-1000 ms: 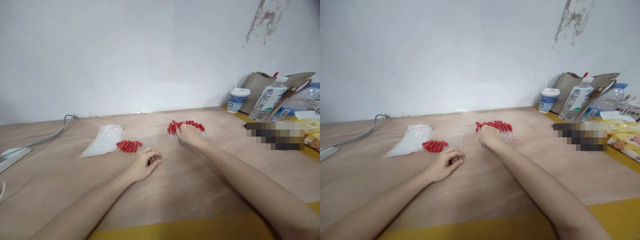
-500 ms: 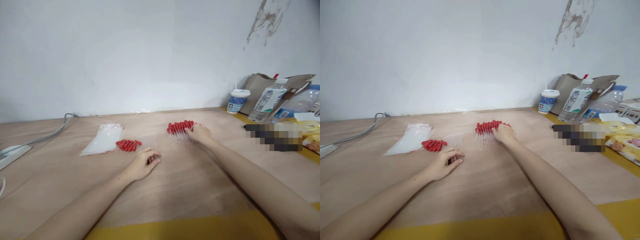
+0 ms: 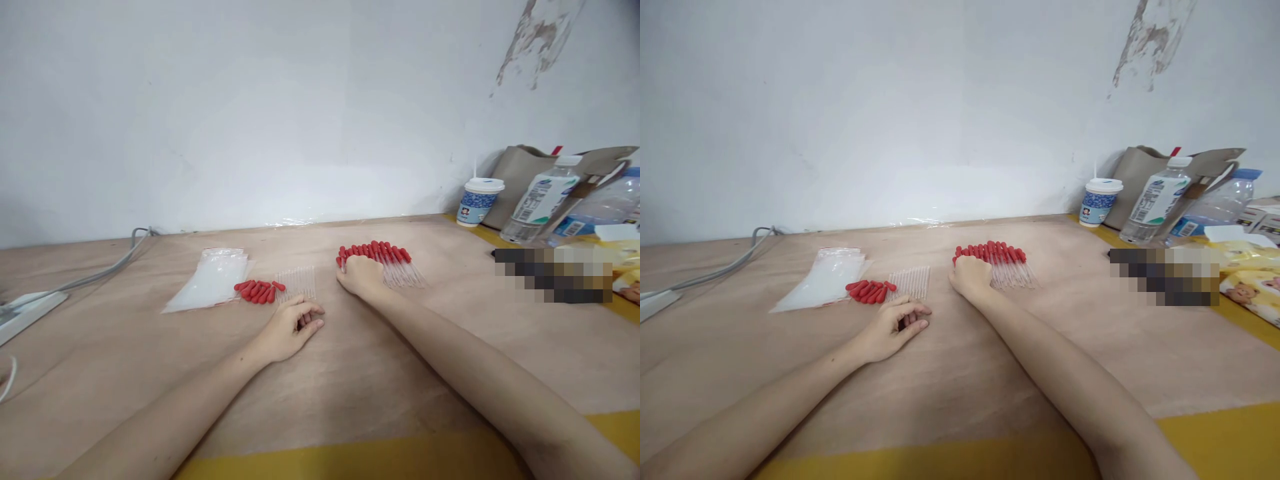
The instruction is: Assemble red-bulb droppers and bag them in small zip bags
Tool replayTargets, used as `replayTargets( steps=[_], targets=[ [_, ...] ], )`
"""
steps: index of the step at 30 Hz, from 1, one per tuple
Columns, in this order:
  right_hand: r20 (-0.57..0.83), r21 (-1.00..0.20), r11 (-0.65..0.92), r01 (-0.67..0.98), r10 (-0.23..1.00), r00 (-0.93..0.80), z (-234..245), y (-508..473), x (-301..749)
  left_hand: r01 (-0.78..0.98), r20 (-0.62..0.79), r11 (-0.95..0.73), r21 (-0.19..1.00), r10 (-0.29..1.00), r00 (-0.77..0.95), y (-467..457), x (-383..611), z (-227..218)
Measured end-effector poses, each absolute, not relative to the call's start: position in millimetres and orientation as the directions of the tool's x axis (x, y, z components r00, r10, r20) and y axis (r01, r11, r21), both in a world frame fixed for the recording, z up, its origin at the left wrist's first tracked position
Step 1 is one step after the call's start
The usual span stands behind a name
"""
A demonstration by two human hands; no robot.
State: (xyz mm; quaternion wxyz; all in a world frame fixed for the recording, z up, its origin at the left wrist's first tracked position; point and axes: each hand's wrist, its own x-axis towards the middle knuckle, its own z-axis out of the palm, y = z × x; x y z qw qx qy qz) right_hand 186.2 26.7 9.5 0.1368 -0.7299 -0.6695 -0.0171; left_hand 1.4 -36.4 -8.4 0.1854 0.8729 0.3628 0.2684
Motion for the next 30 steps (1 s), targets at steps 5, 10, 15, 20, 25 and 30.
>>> replayTargets(
  steps=[5, 10, 15, 20, 25, 30],
  targets=[
    [0.209, -0.210, -0.100, 0.973, 0.967, 0.145, 10.9, 30.0, 191.8, 0.539, 0.329, -0.670, 0.511, 0.731, 0.597, -35.9, 1.2, -8.9],
    [0.197, -0.228, -0.108, 0.968, 0.968, 0.154, 12.1, 31.4, 202.2, 0.539, 0.334, -0.668, 0.513, 0.734, 0.592, -35.3, 0.9, -9.9],
    [0.189, -0.262, -0.102, 0.960, 0.970, 0.155, 15.2, 26.4, 203.6, 0.537, 0.332, -0.671, 0.511, 0.730, 0.597, -35.2, 0.6, -8.5],
    [0.222, -0.297, 0.071, 0.952, 0.975, -0.003, 14.8, 19.4, 176.9, 0.532, 0.333, -0.674, 0.512, 0.727, 0.600, -36.9, 1.5, -7.4],
    [0.088, -0.344, 0.073, 0.936, 0.995, -0.045, 13.8, 24.9, 146.7, 0.566, 0.390, -0.689, 0.454, 0.724, 0.569, -37.2, 0.0, -9.2],
    [0.005, -0.360, 0.010, 0.933, 1.000, -0.009, 15.1, 34.6, 137.6, 0.800, 0.618, -0.581, 0.148, 0.686, 0.383, -13.9, -20.3, -2.2]
  ],
)
